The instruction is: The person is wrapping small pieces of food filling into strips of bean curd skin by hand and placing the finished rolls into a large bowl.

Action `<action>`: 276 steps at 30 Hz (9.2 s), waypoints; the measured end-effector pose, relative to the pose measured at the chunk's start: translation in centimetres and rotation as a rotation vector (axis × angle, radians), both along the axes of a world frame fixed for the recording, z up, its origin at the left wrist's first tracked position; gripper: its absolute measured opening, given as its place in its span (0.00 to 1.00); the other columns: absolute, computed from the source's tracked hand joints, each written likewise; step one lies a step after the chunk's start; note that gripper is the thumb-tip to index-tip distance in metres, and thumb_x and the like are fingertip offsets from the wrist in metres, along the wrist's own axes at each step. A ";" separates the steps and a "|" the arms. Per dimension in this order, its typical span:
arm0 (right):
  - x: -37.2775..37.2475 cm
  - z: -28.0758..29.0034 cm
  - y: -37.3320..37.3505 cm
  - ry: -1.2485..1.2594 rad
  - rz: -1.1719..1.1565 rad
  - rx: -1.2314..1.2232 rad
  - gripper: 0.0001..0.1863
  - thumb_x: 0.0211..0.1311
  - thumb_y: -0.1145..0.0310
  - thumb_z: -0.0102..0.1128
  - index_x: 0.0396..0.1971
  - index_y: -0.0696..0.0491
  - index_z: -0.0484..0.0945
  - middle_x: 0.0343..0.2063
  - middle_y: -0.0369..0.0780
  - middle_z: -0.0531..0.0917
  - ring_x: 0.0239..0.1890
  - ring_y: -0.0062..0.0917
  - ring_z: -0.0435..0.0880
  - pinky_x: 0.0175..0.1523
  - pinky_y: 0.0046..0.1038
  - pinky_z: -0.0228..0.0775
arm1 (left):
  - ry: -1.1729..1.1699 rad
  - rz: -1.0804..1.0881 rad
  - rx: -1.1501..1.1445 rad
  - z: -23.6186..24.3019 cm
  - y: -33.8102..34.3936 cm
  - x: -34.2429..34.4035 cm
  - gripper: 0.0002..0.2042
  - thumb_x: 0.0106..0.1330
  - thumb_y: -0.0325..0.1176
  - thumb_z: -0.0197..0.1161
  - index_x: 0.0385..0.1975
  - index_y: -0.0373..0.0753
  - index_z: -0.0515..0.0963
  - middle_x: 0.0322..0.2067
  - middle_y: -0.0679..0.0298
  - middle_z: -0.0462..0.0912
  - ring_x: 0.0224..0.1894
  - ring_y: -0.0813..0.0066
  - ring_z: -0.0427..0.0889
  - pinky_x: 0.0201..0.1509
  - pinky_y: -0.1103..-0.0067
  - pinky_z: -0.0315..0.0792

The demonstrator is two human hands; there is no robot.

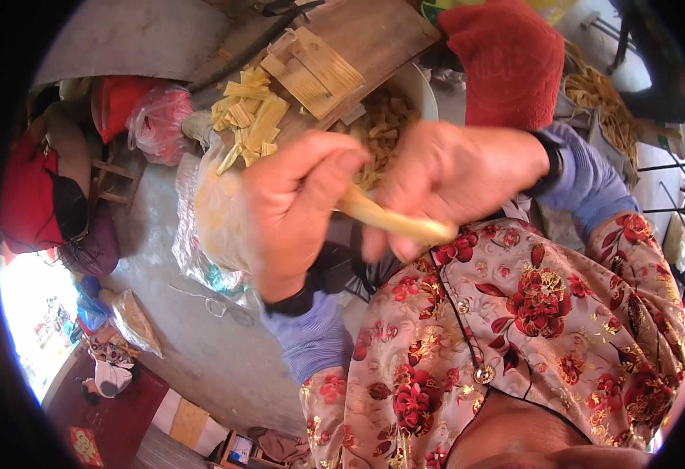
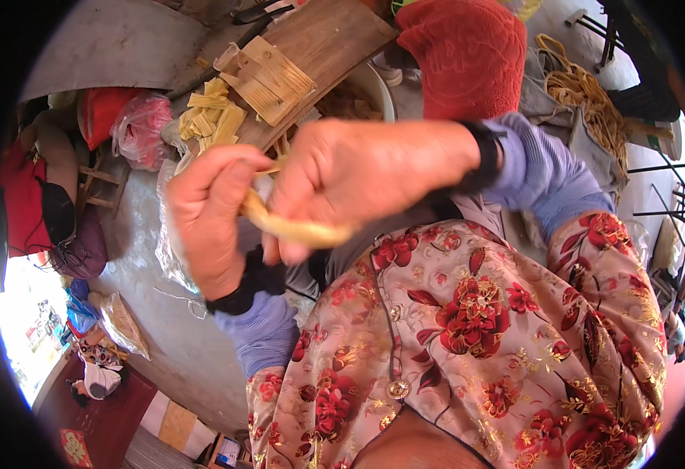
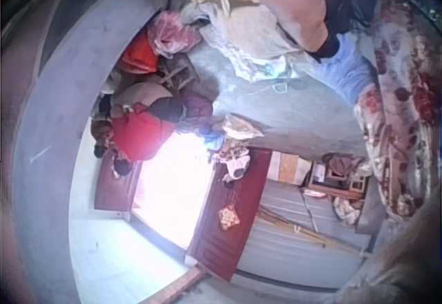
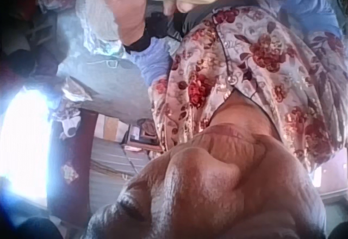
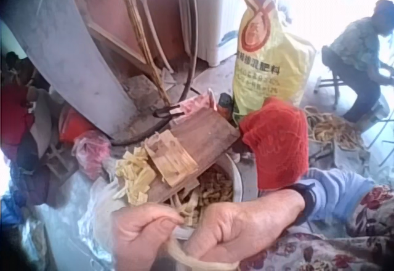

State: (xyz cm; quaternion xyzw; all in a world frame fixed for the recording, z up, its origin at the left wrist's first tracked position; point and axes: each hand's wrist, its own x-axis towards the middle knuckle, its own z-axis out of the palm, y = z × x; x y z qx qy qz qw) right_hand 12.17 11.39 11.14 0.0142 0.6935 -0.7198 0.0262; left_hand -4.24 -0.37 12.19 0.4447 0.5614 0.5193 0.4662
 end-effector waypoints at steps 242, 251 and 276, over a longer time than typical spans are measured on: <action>-2.1 -11.9 7.1 0.028 -0.494 0.680 0.10 0.55 0.71 0.58 0.38 0.56 0.79 0.34 0.46 0.81 0.38 0.40 0.79 0.42 0.33 0.71 | 0.423 0.408 -0.174 -14.4 4.0 -3.0 0.06 0.63 0.30 0.55 0.31 0.35 0.75 0.21 0.60 0.78 0.23 0.68 0.75 0.28 0.75 0.67; -3.9 -12.1 2.0 0.089 -0.620 1.025 0.05 0.52 0.71 0.62 0.30 0.52 0.80 0.24 0.42 0.79 0.26 0.40 0.77 0.29 0.37 0.68 | -0.648 0.231 -0.233 -14.4 2.3 3.0 0.10 0.69 0.32 0.46 0.30 0.38 0.74 0.20 0.64 0.77 0.16 0.79 0.73 0.17 0.82 0.68; -1.4 -10.4 0.8 0.068 -0.821 0.884 0.12 0.48 0.73 0.57 0.35 0.49 0.79 0.21 0.46 0.79 0.23 0.44 0.78 0.25 0.38 0.69 | -0.522 0.186 -0.153 -12.3 2.3 4.4 0.10 0.67 0.33 0.56 0.46 0.39 0.72 0.22 0.75 0.70 0.20 0.91 0.63 0.22 0.89 0.59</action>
